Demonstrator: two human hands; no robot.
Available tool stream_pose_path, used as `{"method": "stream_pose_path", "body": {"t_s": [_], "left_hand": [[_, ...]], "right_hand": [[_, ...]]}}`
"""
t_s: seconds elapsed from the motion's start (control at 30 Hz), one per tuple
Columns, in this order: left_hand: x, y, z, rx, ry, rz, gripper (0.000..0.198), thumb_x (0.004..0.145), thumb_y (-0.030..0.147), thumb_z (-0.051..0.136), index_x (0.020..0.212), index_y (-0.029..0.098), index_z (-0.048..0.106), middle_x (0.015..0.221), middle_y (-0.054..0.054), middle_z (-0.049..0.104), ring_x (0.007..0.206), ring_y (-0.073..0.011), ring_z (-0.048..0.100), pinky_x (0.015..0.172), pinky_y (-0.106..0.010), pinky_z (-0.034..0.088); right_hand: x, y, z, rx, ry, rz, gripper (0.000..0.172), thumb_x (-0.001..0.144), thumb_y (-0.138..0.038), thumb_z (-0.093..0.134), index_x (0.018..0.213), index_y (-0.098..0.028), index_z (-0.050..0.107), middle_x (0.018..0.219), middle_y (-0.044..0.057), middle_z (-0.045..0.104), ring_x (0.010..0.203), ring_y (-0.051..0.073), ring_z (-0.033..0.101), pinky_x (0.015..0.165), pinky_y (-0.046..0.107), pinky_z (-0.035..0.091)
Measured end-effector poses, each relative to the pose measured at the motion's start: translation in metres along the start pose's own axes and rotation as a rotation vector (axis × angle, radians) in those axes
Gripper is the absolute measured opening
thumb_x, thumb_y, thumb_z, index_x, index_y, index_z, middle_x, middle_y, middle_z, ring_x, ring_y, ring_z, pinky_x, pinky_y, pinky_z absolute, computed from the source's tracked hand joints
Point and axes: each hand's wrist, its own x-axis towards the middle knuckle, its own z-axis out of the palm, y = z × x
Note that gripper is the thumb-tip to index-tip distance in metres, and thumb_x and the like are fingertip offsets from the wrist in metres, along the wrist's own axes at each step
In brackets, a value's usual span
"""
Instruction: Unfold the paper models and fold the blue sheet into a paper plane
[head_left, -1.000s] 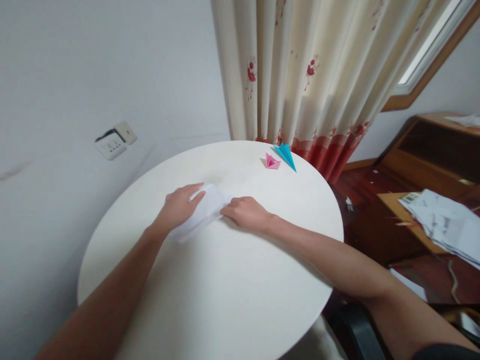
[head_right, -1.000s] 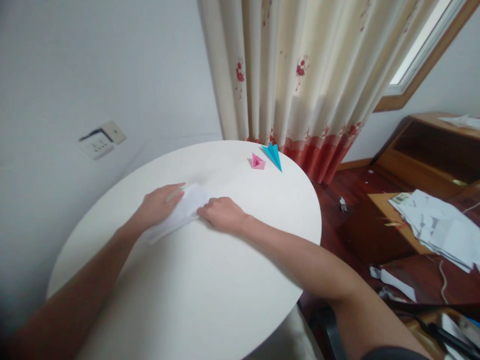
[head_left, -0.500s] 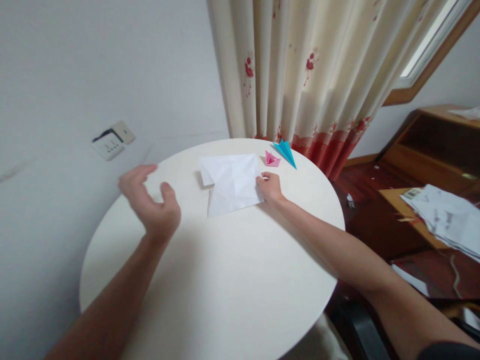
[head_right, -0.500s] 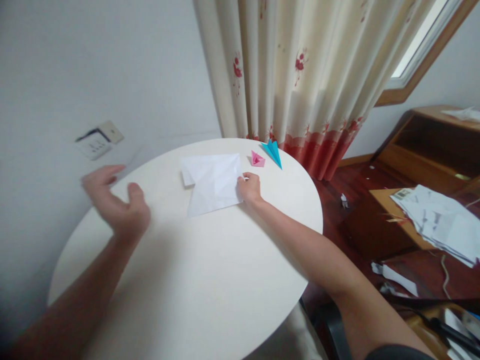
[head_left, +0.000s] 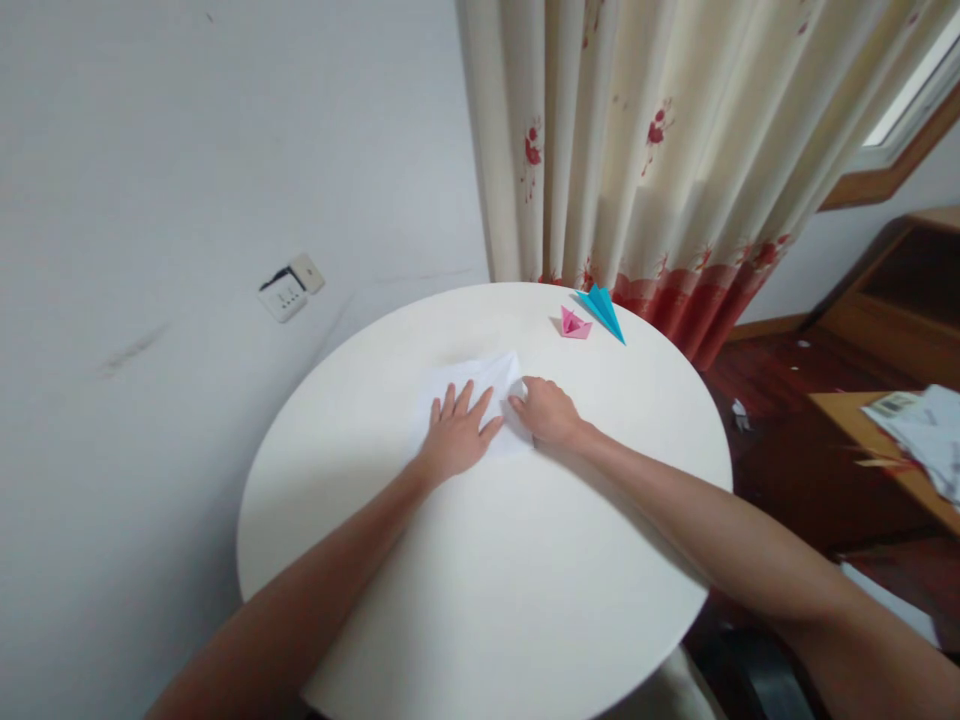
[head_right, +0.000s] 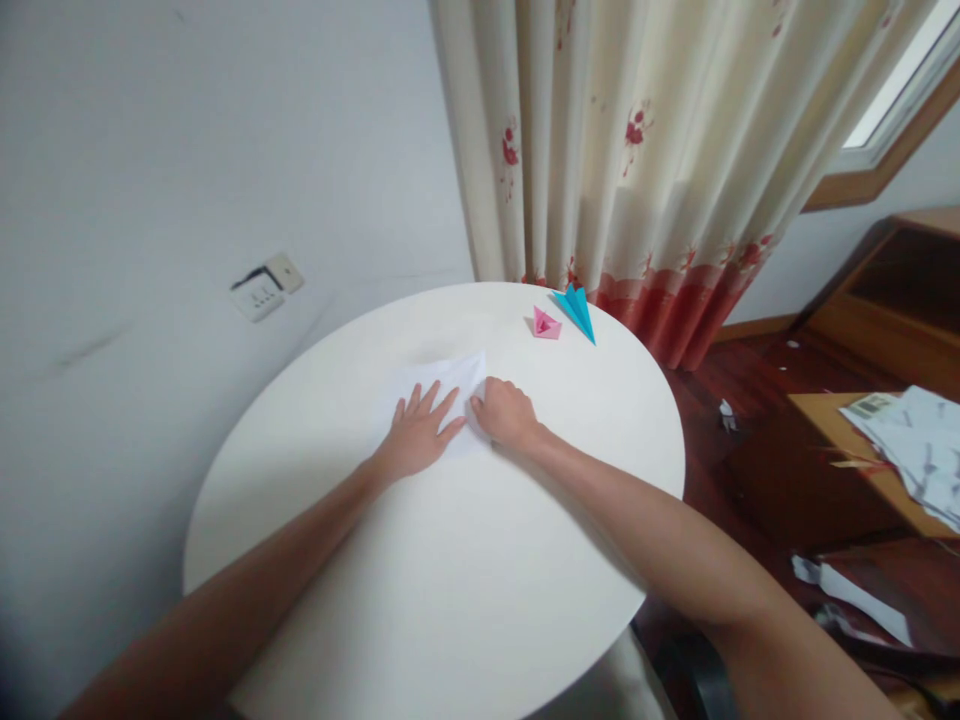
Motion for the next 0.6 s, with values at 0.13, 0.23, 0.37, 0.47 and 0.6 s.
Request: {"method": "stream_pose_path", "body": {"t_s": [0.13, 0.23, 0.37, 0.47, 0.6], "left_hand": [[0.010, -0.025, -0.008, 0.056, -0.098, -0.062, 0.065, 0.096, 0.067, 0.039, 0.155, 0.041, 0.033, 0.167, -0.003, 0.021, 0.151, -0.0478, 0.010, 0.116, -0.071, 0.015], [0.023, -0.069, -0.020, 0.068, -0.184, -0.123, 0.069, 0.095, 0.070, 0.036, 0.157, 0.041, 0.030, 0.168, 0.000, 0.017, 0.152, -0.0464, 0.008, 0.118, -0.069, 0.013], [0.031, -0.140, -0.036, 0.071, -0.256, -0.189, 0.075, 0.093, 0.072, 0.033, 0.158, 0.037, 0.028, 0.168, -0.004, 0.015, 0.153, -0.0445, 0.006, 0.118, -0.067, 0.010], [0.029, -0.162, -0.043, 0.063, -0.246, -0.194, 0.078, 0.092, 0.070, 0.035, 0.159, 0.031, 0.028, 0.168, -0.007, 0.017, 0.153, -0.0422, 0.009, 0.118, -0.067, 0.012], [0.023, -0.128, -0.039, 0.069, -0.096, -0.175, 0.067, 0.100, 0.059, 0.026, 0.158, 0.027, 0.031, 0.166, -0.009, 0.025, 0.154, -0.0373, 0.013, 0.119, -0.067, 0.010]], "right_hand": [[0.010, 0.015, -0.013, -0.089, 0.068, 0.063, 0.033, 0.096, -0.038, 0.050, 0.114, -0.017, 0.069, 0.110, 0.017, 0.073, 0.103, 0.031, 0.069, 0.086, 0.039, 0.051], [0.033, 0.044, -0.032, -0.039, 0.236, 0.122, 0.036, 0.094, -0.032, 0.054, 0.127, -0.020, 0.063, 0.121, 0.013, 0.069, 0.109, 0.028, 0.065, 0.091, 0.039, 0.051], [0.061, 0.082, -0.058, 0.005, 0.499, 0.202, 0.044, 0.091, -0.027, 0.058, 0.133, -0.018, 0.057, 0.130, 0.016, 0.061, 0.115, 0.031, 0.061, 0.095, 0.044, 0.050], [0.075, 0.100, -0.064, 0.023, 0.482, 0.241, 0.052, 0.091, -0.025, 0.058, 0.141, -0.017, 0.050, 0.132, 0.019, 0.057, 0.115, 0.034, 0.061, 0.097, 0.048, 0.048], [0.087, 0.114, -0.051, 0.031, 0.401, 0.161, 0.057, 0.091, -0.023, 0.055, 0.147, -0.019, 0.043, 0.128, 0.018, 0.060, 0.114, 0.034, 0.061, 0.096, 0.049, 0.047]]}}
